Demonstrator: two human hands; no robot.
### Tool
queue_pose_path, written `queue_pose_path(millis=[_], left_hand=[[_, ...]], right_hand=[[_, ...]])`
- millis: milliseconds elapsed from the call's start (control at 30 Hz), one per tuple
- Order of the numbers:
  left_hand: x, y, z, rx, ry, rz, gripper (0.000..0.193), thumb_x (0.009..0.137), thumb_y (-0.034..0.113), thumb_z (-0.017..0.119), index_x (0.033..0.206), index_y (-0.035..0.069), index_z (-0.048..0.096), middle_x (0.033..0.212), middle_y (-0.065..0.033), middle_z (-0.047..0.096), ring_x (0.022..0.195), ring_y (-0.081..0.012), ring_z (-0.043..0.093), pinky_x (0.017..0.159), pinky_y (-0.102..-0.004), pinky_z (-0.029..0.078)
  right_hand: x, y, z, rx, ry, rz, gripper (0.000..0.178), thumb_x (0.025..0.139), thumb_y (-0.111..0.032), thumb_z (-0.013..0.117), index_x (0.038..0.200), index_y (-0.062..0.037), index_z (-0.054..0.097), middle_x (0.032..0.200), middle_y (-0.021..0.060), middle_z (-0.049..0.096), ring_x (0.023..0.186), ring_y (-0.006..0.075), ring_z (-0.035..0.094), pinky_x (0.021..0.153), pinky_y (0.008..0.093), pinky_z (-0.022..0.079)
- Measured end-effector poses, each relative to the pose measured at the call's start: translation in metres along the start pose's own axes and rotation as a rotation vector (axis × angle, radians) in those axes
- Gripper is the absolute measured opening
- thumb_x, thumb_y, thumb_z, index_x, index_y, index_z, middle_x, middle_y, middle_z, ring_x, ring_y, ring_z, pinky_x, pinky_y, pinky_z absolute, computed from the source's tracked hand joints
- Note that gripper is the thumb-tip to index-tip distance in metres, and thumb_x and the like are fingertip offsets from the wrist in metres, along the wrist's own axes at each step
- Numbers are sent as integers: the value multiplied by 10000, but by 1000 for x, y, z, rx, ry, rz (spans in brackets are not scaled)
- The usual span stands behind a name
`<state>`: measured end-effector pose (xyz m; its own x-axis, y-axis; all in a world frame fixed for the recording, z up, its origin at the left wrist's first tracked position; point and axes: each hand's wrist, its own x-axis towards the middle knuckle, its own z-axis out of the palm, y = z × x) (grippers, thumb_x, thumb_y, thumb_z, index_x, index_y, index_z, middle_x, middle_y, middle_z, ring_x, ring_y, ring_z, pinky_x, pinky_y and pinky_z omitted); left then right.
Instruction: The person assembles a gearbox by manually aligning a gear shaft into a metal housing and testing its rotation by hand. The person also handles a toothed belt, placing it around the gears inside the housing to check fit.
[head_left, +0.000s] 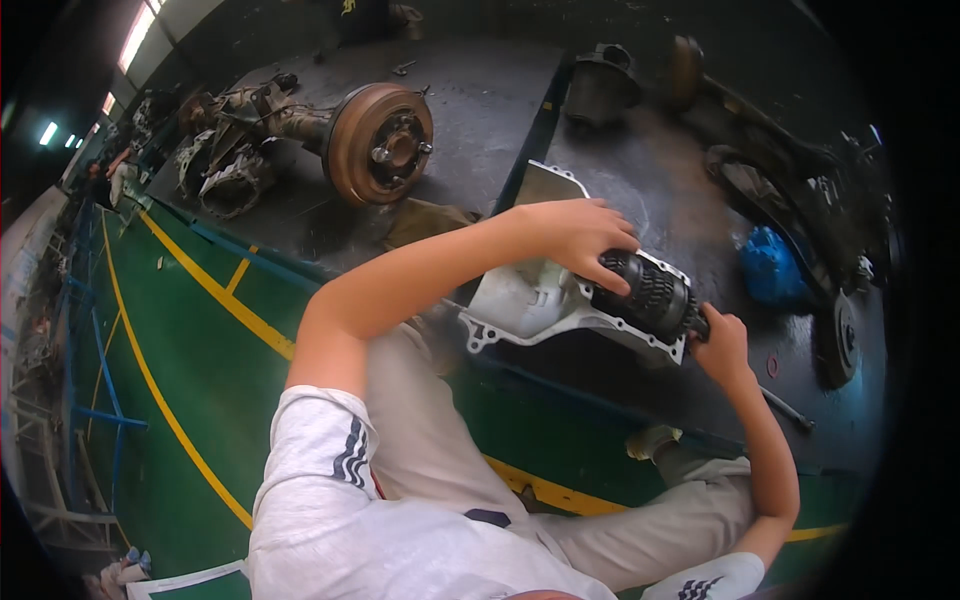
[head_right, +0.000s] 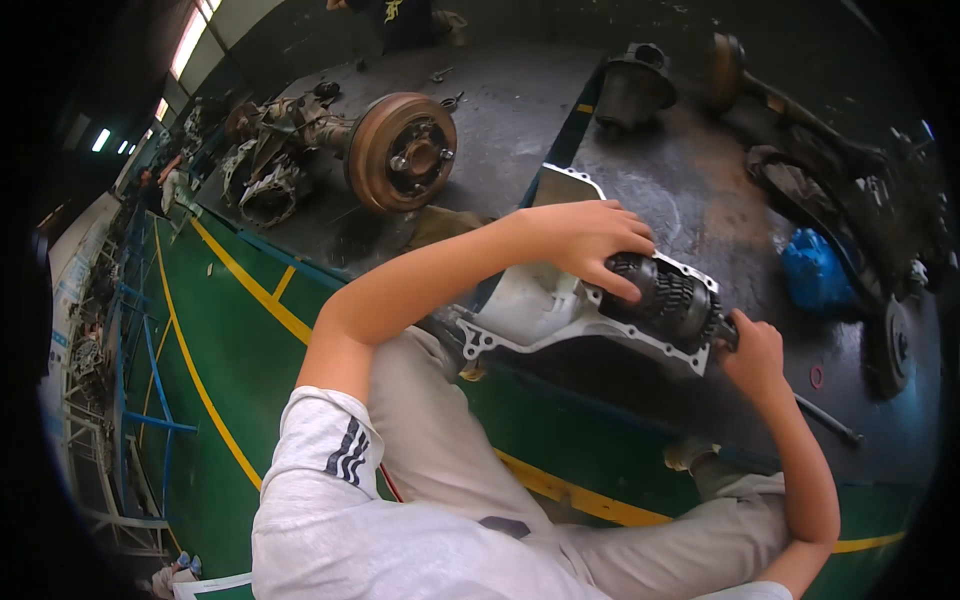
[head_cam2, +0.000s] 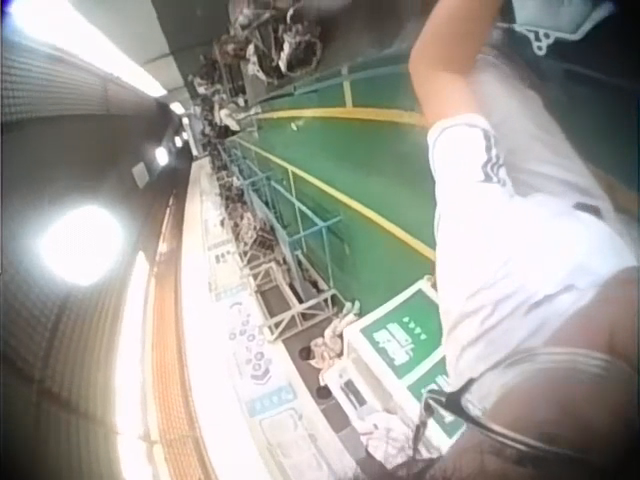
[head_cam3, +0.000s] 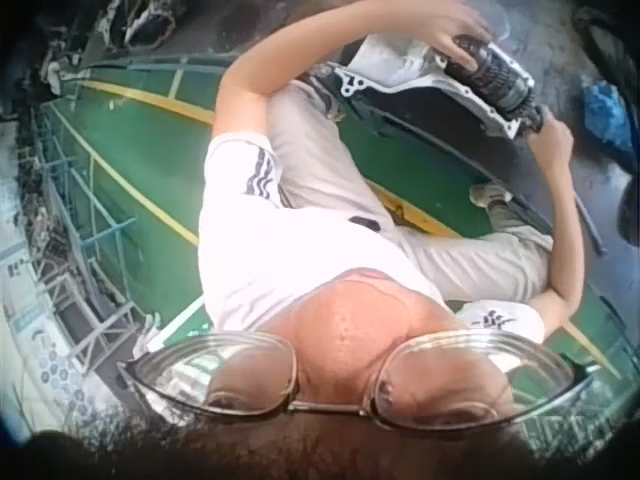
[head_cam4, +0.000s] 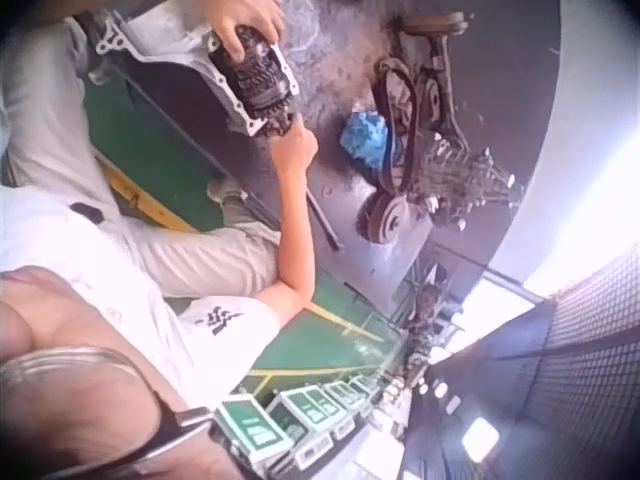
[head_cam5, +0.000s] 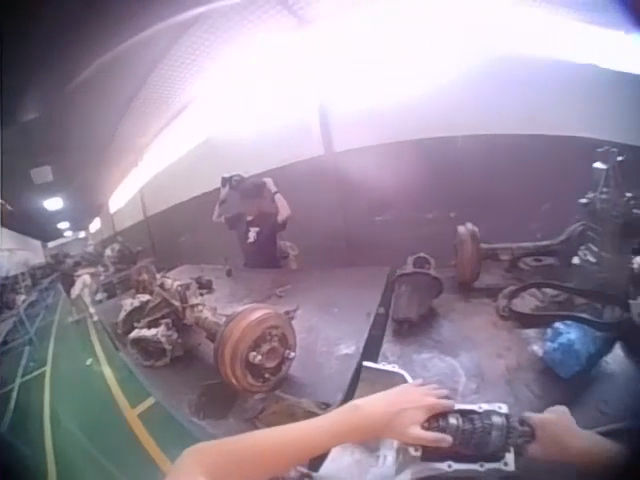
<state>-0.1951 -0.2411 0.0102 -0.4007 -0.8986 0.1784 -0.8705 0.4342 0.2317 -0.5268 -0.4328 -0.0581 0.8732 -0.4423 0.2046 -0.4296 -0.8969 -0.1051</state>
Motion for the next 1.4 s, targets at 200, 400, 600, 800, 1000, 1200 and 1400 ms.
queue_pose_path(millis=[200, 400, 600, 800, 1000, 1200, 1400], left_hand=[[-2, 12, 2, -39, 20, -78, 674, 1038, 551, 593, 1403, -11, 668, 1465, -194, 662, 1368, -347, 583, 1187, -458, 411], [-7, 20, 5, -101, -14, -327, 797, 1051, 625, 567, 1507, -26, 614, 1580, -203, 587, 1479, -378, 514, 1275, -464, 347], [-26, 8, -5, -295, 9, -344, 749, 936, 592, 768, 1418, 20, 717, 1638, -160, 563, 1488, -367, 533, 1255, -472, 408], [-57, -2, -10, -460, 117, -352, 486, 930, 328, 804, 1359, 101, 775, 1466, -124, 700, 1359, -289, 641, 1220, -433, 459], [-90, -6, -3, -516, 266, -524, 418, 969, 371, 811, 1247, 60, 804, 1188, -105, 791, 1120, -225, 726, 1062, -365, 540], [-106, -5, 8, -478, 321, -614, 426, 1041, 429, 736, 1105, 17, 821, 997, -68, 800, 980, -174, 724, 936, -326, 550], [-106, 7, 15, -541, 398, -726, 442, 1074, 465, 696, 1172, 46, 797, 970, -43, 821, 928, -131, 767, 785, -299, 553]], right_hand=[[10, -3, -14, 58, -101, -9, 225, 821, -178, 777, 1005, -50, 780, 954, 243, 761, 947, 483, 713, 872, 560, 585], [8, -5, -18, 88, -174, 67, 274, 842, -193, 761, 1070, -43, 789, 1021, 275, 761, 1012, 484, 718, 912, 553, 589], [16, 9, -25, 155, -281, 2, 279, 854, -222, 733, 1040, -19, 775, 1021, 280, 758, 993, 475, 717, 876, 535, 578], [16, 6, -33, 185, -327, 40, 372, 863, -288, 780, 1118, -17, 795, 1041, 261, 778, 1008, 436, 729, 903, 492, 581], [17, 9, -33, 281, -314, 137, 401, 865, -267, 826, 1154, 10, 793, 950, 190, 793, 849, 317, 751, 799, 424, 600], [11, 8, -25, 156, -203, 60, 407, 880, -239, 815, 1199, 13, 791, 1021, 229, 802, 940, 374, 765, 885, 455, 606], [-3, -3, -24, 239, -143, 132, 399, 908, -228, 789, 1227, 11, 772, 1160, 260, 780, 1094, 432, 730, 987, 472, 576]])
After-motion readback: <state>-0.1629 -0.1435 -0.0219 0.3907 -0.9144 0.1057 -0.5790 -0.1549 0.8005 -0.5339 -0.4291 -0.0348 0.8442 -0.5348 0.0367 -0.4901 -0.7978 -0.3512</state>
